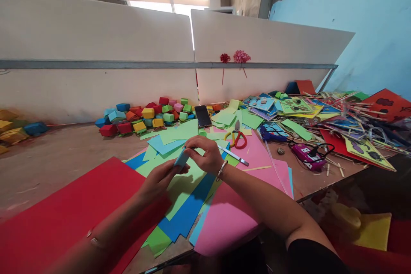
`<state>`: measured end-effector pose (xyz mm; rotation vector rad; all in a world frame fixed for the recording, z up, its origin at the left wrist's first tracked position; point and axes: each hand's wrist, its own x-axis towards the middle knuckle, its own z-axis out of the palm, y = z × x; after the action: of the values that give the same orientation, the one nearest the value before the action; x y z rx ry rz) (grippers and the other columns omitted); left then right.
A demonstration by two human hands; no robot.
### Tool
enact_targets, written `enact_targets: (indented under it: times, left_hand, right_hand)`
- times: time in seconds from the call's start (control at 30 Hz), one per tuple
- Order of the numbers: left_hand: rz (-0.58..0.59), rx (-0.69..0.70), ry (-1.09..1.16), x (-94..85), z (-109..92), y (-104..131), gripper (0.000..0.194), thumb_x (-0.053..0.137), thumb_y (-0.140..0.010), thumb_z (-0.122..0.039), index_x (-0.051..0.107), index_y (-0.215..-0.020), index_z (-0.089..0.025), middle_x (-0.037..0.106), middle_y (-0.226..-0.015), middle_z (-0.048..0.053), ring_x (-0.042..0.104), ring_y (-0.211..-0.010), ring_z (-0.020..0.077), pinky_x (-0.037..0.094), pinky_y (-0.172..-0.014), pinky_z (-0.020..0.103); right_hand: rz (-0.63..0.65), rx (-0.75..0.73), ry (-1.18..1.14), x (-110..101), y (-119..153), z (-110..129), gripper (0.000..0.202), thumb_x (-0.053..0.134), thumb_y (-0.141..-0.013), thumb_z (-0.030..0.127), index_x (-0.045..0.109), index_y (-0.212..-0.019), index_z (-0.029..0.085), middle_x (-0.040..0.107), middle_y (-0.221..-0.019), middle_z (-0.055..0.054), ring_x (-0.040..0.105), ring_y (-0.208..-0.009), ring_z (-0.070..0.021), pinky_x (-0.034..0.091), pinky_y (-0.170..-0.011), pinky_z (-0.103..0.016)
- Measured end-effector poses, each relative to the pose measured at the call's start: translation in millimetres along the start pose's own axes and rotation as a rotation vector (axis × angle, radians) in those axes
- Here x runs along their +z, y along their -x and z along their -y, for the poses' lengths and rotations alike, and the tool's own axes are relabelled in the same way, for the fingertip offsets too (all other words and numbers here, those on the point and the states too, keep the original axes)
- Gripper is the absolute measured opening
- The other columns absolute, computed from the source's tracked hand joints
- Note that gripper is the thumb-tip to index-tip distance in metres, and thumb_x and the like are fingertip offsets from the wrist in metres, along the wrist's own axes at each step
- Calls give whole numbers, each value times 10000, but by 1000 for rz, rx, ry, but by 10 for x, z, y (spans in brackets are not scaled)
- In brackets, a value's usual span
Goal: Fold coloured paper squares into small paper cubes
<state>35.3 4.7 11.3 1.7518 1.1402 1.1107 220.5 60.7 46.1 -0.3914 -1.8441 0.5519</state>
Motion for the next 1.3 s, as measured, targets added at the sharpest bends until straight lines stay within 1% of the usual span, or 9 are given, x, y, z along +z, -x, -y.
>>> enact_targets:
  times: [0.23,0.37,0.47,0.63,0.7,0.8,0.9,1.07,1.3]
  left_hand:
    - [24,150,-163,41,53,-13,303,517,-920,-401,725,-943,-182,731,-919,69,653,-837,211,513,-761,324]
    - [-78,259,-240,19,-40,-8,230,566,-900,-365,728,-926,-203,700,-929,71,634,-857,199,504,-755,307]
    - [-199,264,-213,-2,-152,21,182,646,-867,-374,702,-872,-201,678,-798,33,610,-726,163,491,-676,275]
    - [-313,336,-210,3,-274,67,228,680,-860,-360,640,-702,-201,656,-692,8,589,-656,142,477,-609,249]
    - [-340,365,-221,4,-282,78,195,680,-865,-336,661,-721,-206,671,-710,14,611,-675,146,489,-612,249]
    - [-426,401,-254,-6,-264,90,149,666,-875,-316,687,-767,-216,695,-755,26,646,-714,158,516,-627,260]
    - [-507,489,-326,-18,-241,94,117,663,-880,-290,699,-794,-219,710,-792,30,667,-731,154,541,-651,263]
    - [-536,668,-479,-32,-249,98,77,668,-871,-164,709,-837,-220,719,-816,23,683,-725,129,553,-668,235]
    - [-539,733,-555,-51,-285,125,91,677,-867,-182,717,-922,-241,728,-825,22,699,-731,146,569,-663,251]
  right_hand:
    - [4,-200,191,7,37,108,162,559,-923,252,541,-768,208,658,-807,-74,616,-808,-184,523,-736,-333]
    - [9,-277,214,33,39,109,161,545,-925,219,523,-765,213,655,-796,-68,612,-783,-175,516,-725,-326]
    - [40,-314,223,79,57,79,190,554,-932,240,516,-748,216,654,-773,-58,605,-751,-165,508,-708,-320]
    - [94,-301,218,127,109,25,167,567,-942,278,534,-791,215,667,-794,-56,612,-770,-165,509,-738,-320]
    - [68,-264,206,119,121,21,136,618,-923,319,561,-869,208,679,-831,-60,624,-797,-170,520,-758,-320]
    - [62,-196,202,96,118,23,273,690,-871,422,586,-980,194,687,-871,-69,631,-815,-183,533,-787,-340]
    - [111,-195,184,88,102,15,227,676,-886,390,610,-966,189,691,-872,-78,639,-845,-187,548,-785,-337]
    - [78,-286,140,100,89,-2,112,670,-900,285,638,-938,186,699,-879,-81,652,-837,-163,569,-751,-296]
    - [119,-317,175,88,84,-10,114,644,-921,297,656,-948,186,693,-878,-85,651,-831,-165,579,-755,-312]
